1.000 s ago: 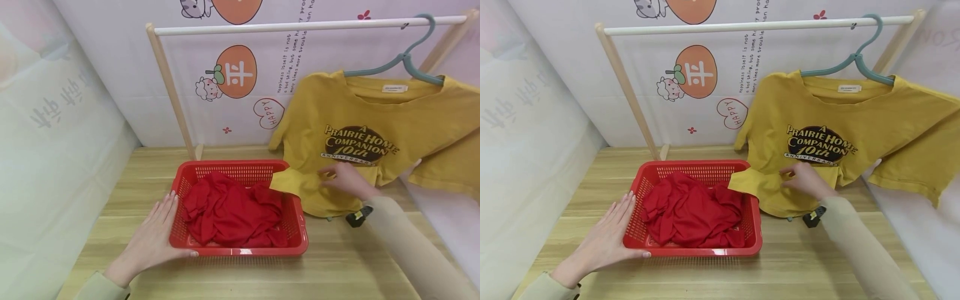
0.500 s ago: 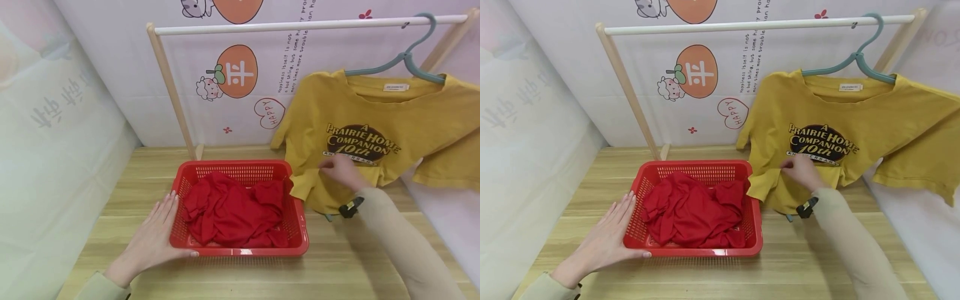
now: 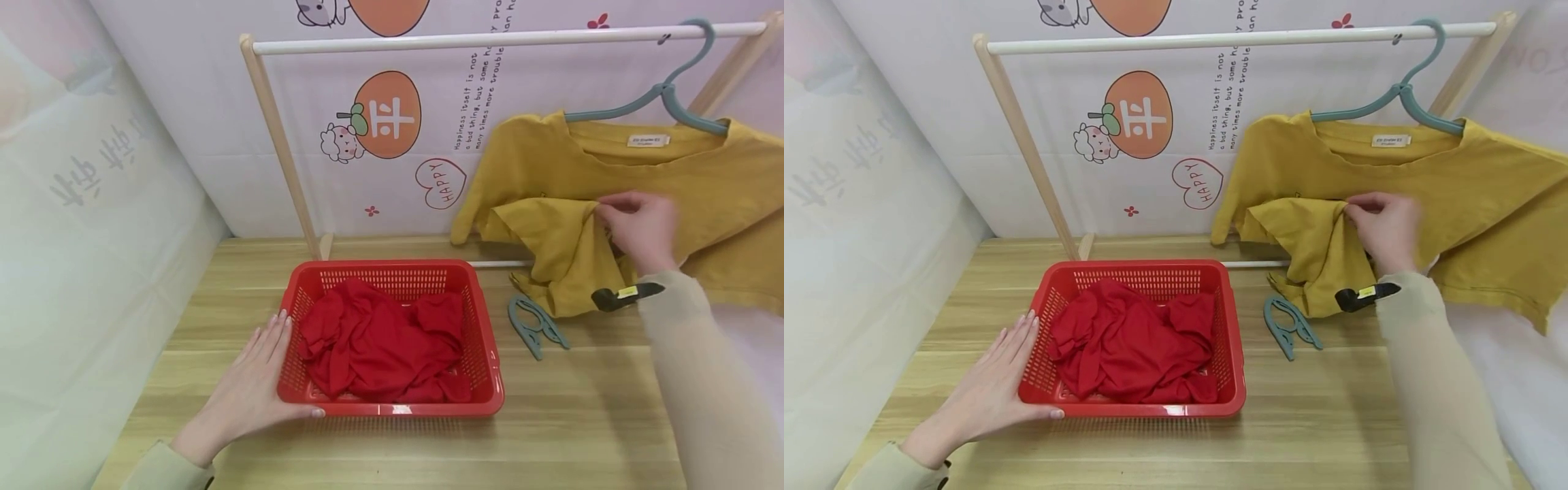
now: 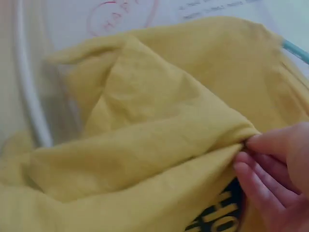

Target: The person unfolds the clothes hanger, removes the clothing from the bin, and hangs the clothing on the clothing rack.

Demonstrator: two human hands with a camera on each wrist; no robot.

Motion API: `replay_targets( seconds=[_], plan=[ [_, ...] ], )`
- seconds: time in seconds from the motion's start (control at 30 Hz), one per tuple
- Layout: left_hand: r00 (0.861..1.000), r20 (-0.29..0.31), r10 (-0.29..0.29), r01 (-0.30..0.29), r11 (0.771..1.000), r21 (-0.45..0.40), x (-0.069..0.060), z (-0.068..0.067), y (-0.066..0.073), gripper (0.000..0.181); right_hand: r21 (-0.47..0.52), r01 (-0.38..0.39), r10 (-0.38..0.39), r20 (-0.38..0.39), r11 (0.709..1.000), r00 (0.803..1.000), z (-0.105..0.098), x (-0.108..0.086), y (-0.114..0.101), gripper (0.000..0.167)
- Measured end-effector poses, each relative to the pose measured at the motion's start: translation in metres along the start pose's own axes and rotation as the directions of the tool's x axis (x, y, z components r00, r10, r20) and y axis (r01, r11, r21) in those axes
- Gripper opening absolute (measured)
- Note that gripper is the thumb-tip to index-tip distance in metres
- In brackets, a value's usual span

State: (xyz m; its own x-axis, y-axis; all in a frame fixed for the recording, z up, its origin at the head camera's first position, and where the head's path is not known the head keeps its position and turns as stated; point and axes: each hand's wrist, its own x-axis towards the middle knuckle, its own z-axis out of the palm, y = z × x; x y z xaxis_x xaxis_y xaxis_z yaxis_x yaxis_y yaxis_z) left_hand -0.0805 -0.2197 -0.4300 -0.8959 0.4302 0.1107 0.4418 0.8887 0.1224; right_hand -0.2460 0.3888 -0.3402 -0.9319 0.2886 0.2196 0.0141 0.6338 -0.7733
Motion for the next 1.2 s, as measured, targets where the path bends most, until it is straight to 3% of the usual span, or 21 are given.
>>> replay_targets(
  seconds=[0.07, 0.13, 0.23, 0.5, 0.77, 1.2],
  plan=[
    [1.0, 0.0, -0.004, 0.004, 1.0, -0.004, 0.0, 0.0, 0.0, 0.143, -0.028, 0.011, -0.007, 0.119, 1.0, 0.993, 0.008, -0.003, 0.004, 0.046],
    [1.0, 0.0, -0.007, 0.007, 1.0, -0.009, 0.0, 0.001, 0.0, 0.143, -0.065, 0.037, -0.019, 0.25, 0.997, 0.968, 0.018, -0.008, 0.007, 0.055],
    [1.0, -0.002, -0.007, 0.007, 1.0, -0.008, 0.0, 0.002, 0.0, 0.142, -0.076, 0.056, -0.025, 0.356, 0.996, 0.934, 0.029, -0.016, 0.011, 0.06],
    [1.0, 0.003, -0.011, 0.011, 1.0, -0.01, 0.001, 0.001, 0.001, 0.143, -0.136, 0.117, -0.055, 0.392, 0.984, 0.918, 0.039, -0.033, 0.021, 0.064],
    [1.0, 0.001, -0.007, 0.007, 1.0, -0.006, 0.0, 0.001, 0.001, 0.143, -0.167, 0.094, -0.011, 0.441, 0.981, 0.898, 0.043, -0.061, 0.036, 0.064],
    [1.0, 0.0, -0.001, 0.001, 1.0, 0.018, 0.0, 0.002, 0.0, 0.143, -0.167, 0.171, -0.068, 0.493, 0.971, 0.867, 0.048, -0.099, 0.068, 0.043]
  ],
)
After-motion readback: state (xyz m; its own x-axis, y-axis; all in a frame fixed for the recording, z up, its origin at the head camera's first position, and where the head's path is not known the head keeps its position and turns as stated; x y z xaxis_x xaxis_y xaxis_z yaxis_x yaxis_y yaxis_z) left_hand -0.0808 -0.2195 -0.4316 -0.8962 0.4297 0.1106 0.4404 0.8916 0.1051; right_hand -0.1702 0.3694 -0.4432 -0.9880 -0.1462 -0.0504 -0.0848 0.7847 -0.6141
